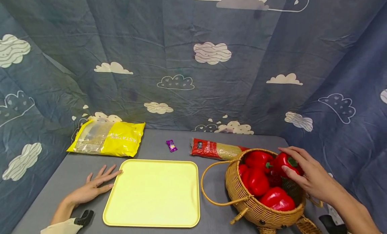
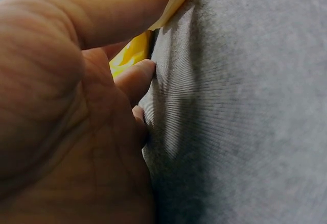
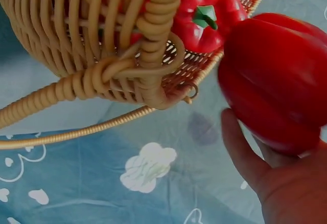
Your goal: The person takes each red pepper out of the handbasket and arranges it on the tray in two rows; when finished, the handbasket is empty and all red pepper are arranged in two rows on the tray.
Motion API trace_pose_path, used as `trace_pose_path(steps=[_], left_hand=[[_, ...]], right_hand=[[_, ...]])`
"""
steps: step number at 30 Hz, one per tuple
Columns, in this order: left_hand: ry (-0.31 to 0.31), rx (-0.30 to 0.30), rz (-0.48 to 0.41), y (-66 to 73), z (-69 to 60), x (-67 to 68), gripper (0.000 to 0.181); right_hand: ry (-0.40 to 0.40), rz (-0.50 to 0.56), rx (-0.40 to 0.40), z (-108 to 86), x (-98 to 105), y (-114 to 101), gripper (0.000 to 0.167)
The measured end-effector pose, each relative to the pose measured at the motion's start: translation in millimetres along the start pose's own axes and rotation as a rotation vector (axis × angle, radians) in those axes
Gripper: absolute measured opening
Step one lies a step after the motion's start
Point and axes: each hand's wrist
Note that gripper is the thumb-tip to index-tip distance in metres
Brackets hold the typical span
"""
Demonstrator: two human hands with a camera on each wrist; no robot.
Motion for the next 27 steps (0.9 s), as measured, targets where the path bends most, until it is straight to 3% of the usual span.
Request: trace_pose_path(steps=[12,17,22,27], left_hand=[[-0.014,0.010,0.009,1.3,0.2,0.9,0.053],[-0.019,0.017,-0.002,0.5,-0.4,-0.6,0.053],[-0.027,0.016,-0.010,0.1,-0.1,-1.5,0.052],[-0.010,0.006,-0.010,-0.1,-0.2,-0.7,0.052]], right_hand=[[0.090,0.023,-0.014,17.1,9,-14,0.036],[0.056,0.013,-0.092,27.7,11,-26,0.042],[0.044,0.028,-0.111,35.6,14,-40,0.046],[0.079,0.051,-0.031,46.7,14,-54,0.047]])
Point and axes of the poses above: each hand's wrist, its own z-axis towards the middle knuckle, its own x-axis out of the back of the hand, y = z × x, and after that the axes turned 11 degrees about x, right-handed
